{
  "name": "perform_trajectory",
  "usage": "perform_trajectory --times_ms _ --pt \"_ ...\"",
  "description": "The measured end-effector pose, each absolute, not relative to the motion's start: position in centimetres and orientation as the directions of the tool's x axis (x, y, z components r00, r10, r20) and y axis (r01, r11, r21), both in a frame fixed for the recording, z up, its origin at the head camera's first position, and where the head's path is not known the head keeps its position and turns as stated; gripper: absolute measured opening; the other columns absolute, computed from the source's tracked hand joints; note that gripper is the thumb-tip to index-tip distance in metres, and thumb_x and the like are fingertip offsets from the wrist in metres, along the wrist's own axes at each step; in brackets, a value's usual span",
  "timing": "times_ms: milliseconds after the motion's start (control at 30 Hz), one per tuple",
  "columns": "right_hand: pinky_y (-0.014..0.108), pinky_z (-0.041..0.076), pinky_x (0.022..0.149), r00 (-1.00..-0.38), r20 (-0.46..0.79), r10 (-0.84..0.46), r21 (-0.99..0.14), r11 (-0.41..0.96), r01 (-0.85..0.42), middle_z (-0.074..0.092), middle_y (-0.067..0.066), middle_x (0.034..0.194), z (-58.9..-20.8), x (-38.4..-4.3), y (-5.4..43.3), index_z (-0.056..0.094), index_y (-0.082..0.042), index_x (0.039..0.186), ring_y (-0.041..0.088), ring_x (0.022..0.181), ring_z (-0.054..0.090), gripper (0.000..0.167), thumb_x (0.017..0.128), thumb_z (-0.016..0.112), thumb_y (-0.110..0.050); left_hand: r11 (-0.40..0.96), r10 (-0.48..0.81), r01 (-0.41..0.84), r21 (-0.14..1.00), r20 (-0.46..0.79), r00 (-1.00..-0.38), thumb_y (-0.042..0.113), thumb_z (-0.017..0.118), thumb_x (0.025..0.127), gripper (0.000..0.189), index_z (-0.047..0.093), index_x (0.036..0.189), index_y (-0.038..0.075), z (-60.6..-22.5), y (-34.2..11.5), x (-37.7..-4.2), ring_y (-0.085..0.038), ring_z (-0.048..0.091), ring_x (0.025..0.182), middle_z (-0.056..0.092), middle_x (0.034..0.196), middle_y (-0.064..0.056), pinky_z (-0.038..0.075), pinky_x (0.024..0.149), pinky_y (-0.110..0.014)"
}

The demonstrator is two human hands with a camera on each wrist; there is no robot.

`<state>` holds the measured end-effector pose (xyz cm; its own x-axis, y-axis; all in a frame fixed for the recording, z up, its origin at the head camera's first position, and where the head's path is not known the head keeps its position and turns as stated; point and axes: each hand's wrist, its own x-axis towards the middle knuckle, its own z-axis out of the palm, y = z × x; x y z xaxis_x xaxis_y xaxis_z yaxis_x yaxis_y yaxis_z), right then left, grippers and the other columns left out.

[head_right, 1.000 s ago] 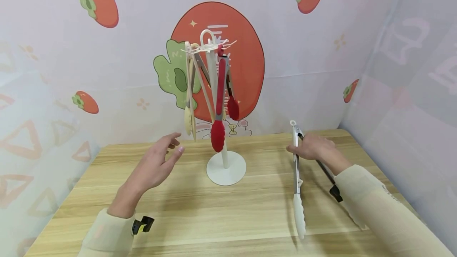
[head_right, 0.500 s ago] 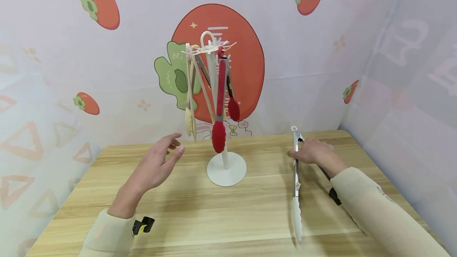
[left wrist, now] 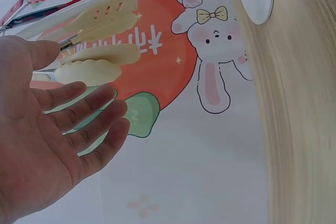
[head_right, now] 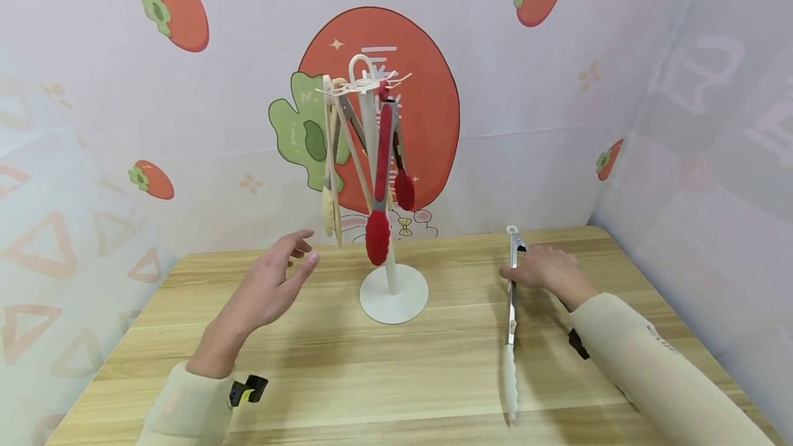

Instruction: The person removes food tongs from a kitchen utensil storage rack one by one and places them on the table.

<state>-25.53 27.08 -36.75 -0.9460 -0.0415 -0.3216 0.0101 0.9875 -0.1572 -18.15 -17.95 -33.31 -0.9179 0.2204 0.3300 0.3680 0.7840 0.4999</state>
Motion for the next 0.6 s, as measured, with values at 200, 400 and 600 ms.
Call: perform_trajectory --times_ms 200,400,600 --pt "0.052 0.047 0.072 -0.948 -0.314 -0.053 -0.159 0.987 -0.002 0.057 0.013 0.086 -37.2 -25.5 27.1 0.059 -0.009 0.082 0.032 0.08 0.055 0.058 0.09 0.056 -0.066 0.766 0.231 0.393 0.508 0.353 -0.907 0.041 0.048 0.107 0.056 0.042 0.15 0.007 -32.8 -18.0 -18.3 -0.031 0.057 0.118 0.059 0.129 -0.014 0.048 0.098 -0.052" --pt "0.054 0.047 0.072 -0.95 -0.307 -0.049 -0.153 0.988 -0.001 0.055 0.012 0.083 -37.7 -25.6 27.0 0.057 -0.012 0.075 0.031 0.078 0.055 0.055 0.09 0.058 -0.065 0.741 0.236 0.427 0.519 0.394 -0.888 0.037 0.05 0.107 0.053 0.044 0.148 0.004 -31.8 -18.0 -18.6 -0.031 0.057 0.117 0.059 0.127 -0.015 0.048 0.097 -0.05" --pt "0.057 0.048 0.074 -0.954 -0.296 -0.048 -0.148 0.989 -0.003 0.057 0.014 0.084 -37.9 -25.6 26.7 0.058 -0.011 0.074 0.032 0.08 0.056 0.055 0.09 0.058 -0.064 0.707 0.238 0.464 0.534 0.439 -0.867 0.032 0.051 0.107 0.049 0.046 0.146 0.002 -30.9 -18.0 -19.4 -0.031 0.058 0.114 0.06 0.124 -0.016 0.049 0.096 -0.049"
